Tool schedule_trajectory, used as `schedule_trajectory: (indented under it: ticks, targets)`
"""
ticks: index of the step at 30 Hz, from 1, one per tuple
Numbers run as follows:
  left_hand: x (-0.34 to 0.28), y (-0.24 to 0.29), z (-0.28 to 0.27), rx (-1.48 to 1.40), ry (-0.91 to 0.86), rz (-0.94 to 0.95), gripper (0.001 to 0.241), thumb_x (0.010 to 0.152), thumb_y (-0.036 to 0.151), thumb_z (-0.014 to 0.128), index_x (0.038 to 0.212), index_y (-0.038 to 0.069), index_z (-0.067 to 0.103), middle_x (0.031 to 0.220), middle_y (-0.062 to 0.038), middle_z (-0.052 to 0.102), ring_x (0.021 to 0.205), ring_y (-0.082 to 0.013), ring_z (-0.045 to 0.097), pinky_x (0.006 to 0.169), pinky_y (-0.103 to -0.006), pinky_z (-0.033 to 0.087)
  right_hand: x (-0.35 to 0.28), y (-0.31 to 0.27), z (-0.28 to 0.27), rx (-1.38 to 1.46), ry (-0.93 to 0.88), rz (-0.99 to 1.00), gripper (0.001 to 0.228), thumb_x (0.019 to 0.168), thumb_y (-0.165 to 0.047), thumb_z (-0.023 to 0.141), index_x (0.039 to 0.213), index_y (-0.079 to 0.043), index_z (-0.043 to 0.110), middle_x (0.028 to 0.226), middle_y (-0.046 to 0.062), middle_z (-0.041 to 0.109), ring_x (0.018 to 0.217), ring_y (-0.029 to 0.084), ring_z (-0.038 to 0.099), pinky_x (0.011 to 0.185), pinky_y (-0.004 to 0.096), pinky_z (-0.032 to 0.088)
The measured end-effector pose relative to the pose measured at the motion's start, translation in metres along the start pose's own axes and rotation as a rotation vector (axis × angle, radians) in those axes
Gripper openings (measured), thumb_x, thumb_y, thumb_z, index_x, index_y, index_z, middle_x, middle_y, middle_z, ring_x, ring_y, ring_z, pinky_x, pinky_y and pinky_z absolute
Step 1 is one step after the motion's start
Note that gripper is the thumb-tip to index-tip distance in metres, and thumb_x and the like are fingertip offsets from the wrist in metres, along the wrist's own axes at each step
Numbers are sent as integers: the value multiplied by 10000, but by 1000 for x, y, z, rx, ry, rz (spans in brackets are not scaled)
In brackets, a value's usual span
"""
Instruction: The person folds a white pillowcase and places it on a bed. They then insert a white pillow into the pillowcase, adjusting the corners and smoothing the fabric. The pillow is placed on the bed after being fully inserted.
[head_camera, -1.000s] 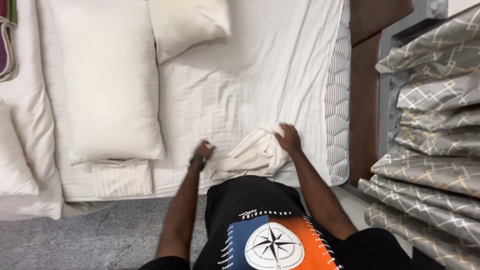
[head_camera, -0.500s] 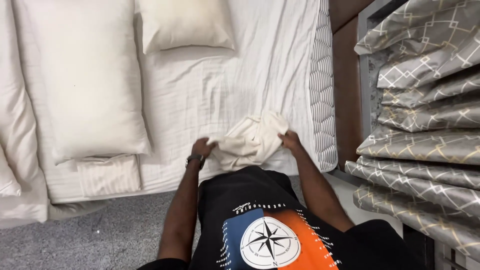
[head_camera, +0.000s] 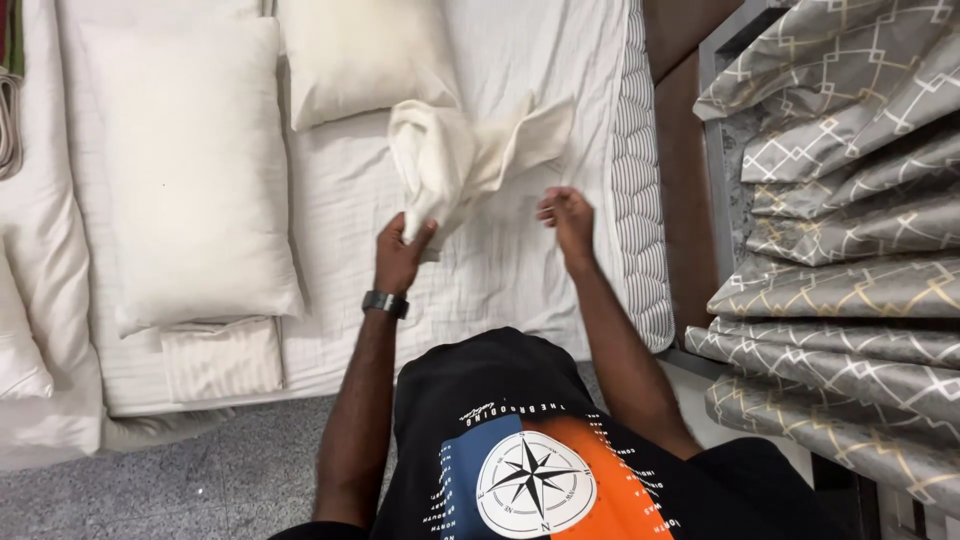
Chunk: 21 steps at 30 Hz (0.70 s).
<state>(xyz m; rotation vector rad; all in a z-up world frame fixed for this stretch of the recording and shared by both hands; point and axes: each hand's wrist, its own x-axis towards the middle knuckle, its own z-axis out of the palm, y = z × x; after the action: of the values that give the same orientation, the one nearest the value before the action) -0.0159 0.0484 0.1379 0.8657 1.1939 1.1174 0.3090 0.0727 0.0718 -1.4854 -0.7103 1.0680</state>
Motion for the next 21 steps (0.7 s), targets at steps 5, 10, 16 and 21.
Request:
schedule_trajectory:
  ticks: [5, 10, 16, 21]
  targets:
    - [-5, -29, 24, -20, -112, -128, 237, 947, 190, 740, 1077, 5, 671, 881, -57, 715, 752, -128, 693, 628, -332, 639, -57, 10, 47, -182, -458, 18, 254, 987, -226, 717, 1152, -40, 663, 1002, 56, 739, 859, 156, 698, 753, 308, 552]
    - [-9, -67, 27, -11, -152, -149, 211, 973, 171, 732, 1083, 3, 670, 871, -65, 745, 746, -114, 688, 688, -290, 582, -102, -12, 70, -395, -667, -42, 408, 947, -188, 755, 1302, -52, 605, 1184, 74, 703, 1055, 179, 687, 895, 332, 575]
    - [-18, -62, 21, -110, -96, -128, 250, 995, 201, 707, 1140, 17, 621, 817, -16, 733, 716, -88, 668, 674, -281, 567, -110, -23, 76, -503, -725, -64, 521, 872, -117, 765, 1351, -66, 567, 1205, 78, 682, 1115, 201, 660, 897, 351, 566]
    - [-19, -40, 16, -140, -40, -80, 298, 1014, 213, 689, 1224, 44, 563, 704, 4, 677, 649, -93, 633, 639, -285, 539, -106, -16, 75, -660, -664, -90, 300, 956, -153, 720, 1245, -90, 673, 1161, 39, 700, 1055, 191, 682, 830, 351, 579]
